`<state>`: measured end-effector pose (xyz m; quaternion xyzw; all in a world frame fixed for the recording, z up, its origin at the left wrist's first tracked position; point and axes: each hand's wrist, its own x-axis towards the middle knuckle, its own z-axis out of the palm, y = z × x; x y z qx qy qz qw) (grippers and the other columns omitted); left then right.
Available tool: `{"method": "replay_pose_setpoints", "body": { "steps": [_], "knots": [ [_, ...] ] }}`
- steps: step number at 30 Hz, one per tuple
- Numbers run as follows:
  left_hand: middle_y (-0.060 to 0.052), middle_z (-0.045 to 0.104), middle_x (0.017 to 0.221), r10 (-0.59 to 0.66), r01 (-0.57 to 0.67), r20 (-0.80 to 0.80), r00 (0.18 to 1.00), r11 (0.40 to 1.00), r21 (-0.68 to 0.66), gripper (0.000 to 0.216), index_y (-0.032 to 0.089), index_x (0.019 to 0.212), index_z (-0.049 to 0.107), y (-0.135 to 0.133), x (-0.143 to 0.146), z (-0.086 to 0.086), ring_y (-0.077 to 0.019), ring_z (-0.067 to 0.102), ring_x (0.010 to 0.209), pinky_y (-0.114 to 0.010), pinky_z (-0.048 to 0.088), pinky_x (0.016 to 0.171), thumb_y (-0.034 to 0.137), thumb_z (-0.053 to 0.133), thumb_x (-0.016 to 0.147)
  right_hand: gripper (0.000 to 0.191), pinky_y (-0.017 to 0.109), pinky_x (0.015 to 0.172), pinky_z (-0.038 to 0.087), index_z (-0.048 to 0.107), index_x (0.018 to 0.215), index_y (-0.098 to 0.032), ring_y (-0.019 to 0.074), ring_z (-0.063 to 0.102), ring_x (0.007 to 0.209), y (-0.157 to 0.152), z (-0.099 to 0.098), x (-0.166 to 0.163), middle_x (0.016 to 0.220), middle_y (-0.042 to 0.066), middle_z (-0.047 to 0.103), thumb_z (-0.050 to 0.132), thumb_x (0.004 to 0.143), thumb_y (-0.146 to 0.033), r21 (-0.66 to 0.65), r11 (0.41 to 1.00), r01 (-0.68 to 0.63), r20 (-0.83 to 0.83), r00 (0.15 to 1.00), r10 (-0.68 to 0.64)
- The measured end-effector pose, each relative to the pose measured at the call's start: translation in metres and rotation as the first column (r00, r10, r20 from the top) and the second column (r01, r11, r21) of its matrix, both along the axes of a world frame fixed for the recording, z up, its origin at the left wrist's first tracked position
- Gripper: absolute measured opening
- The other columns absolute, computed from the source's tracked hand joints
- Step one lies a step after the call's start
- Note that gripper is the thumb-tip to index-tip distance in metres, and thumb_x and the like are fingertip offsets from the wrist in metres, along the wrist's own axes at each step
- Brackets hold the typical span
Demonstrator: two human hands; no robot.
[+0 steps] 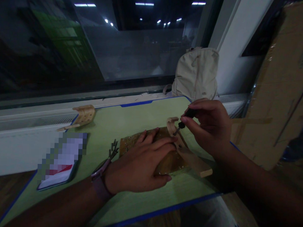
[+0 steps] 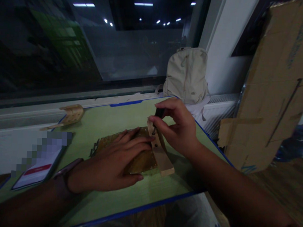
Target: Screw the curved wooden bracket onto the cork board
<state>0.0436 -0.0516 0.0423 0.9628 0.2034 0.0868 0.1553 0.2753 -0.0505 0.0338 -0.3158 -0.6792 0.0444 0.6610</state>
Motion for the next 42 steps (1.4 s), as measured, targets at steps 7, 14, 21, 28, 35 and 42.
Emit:
{"method": "replay_pose_setpoints", "body": {
  "steps": [7, 14, 21, 28, 35, 42],
  "knots": [
    [-0.004, 0.046, 0.165, -0.011, 0.011, 0.002, 1.000, 1.000, 0.011, 0.065, 0.025, 0.143, 0.053, 0.0009, 0.0001, 0.0007, -0.0475, 0.032, 0.151, -0.070, 0.022, 0.125, 0.038, 0.081, 0.085, 0.022, 0.044, 0.096, 0.065, 0.071, 0.120, -0.032, 0.0224, 0.076, 0.105, -0.0060, 0.0015, -0.0059, 0.115, 0.004, 0.075, 0.072, 0.098, -0.030, -0.093, 0.982, -0.167, -0.012, 0.986, 0.166],
    [-0.004, 0.046, 0.165, -0.013, 0.013, 0.002, 1.000, 1.000, 0.020, 0.070, 0.024, 0.145, 0.052, 0.0014, -0.0005, -0.0009, -0.0458, 0.036, 0.149, -0.070, 0.023, 0.125, 0.038, 0.083, 0.084, 0.026, 0.029, 0.071, 0.060, 0.070, 0.106, -0.031, 0.0156, 0.068, 0.085, 0.0023, 0.0017, -0.0019, 0.098, 0.000, 0.066, 0.084, 0.086, -0.021, 0.021, 0.996, -0.083, -0.064, 0.994, 0.084],
    [-0.004, 0.043, 0.168, -0.005, 0.005, -0.003, 1.000, 1.000, 0.008, 0.068, 0.026, 0.145, 0.052, 0.0019, -0.0008, -0.0015, -0.0484, 0.030, 0.152, -0.073, 0.023, 0.123, 0.038, 0.082, 0.085, 0.018, 0.042, 0.091, 0.065, 0.068, 0.115, -0.031, 0.0214, 0.074, 0.103, -0.0033, 0.0022, -0.0031, 0.111, 0.004, 0.072, 0.071, 0.098, -0.027, -0.048, 0.984, -0.169, 0.004, 0.986, 0.170],
    [-0.003, 0.044, 0.166, -0.008, 0.008, -0.004, 1.000, 1.000, 0.009, 0.066, 0.025, 0.142, 0.053, 0.0023, -0.0002, -0.0017, -0.0476, 0.033, 0.150, -0.072, 0.024, 0.124, 0.039, 0.082, 0.085, 0.024, 0.032, 0.067, 0.063, 0.067, 0.104, -0.030, 0.0171, 0.071, 0.080, -0.0009, 0.0040, -0.0064, 0.095, 0.000, 0.068, 0.083, 0.087, -0.026, -0.019, 0.999, -0.032, -0.054, 0.998, 0.031],
    [-0.005, 0.047, 0.165, -0.009, 0.009, -0.002, 1.000, 1.000, 0.007, 0.067, 0.024, 0.143, 0.053, 0.0019, -0.0004, -0.0006, -0.0471, 0.035, 0.149, -0.071, 0.024, 0.124, 0.040, 0.082, 0.085, 0.012, 0.035, 0.071, 0.064, 0.064, 0.099, -0.031, 0.0194, 0.072, 0.088, 0.0007, 0.0045, -0.0038, 0.099, 0.002, 0.068, 0.075, 0.095, -0.033, -0.016, 1.000, -0.023, -0.061, 0.998, 0.022],
    [-0.004, 0.045, 0.166, -0.009, 0.009, -0.014, 1.000, 1.000, 0.017, 0.065, 0.023, 0.142, 0.054, 0.0017, 0.0002, -0.0002, -0.0480, 0.033, 0.150, -0.071, 0.023, 0.125, 0.039, 0.081, 0.085, 0.019, 0.035, 0.075, 0.066, 0.065, 0.106, -0.030, 0.0181, 0.075, 0.088, -0.0045, 0.0036, -0.0090, 0.101, 0.001, 0.070, 0.073, 0.094, -0.018, -0.043, 0.984, -0.172, -0.036, 0.985, 0.170]
  ]
}}
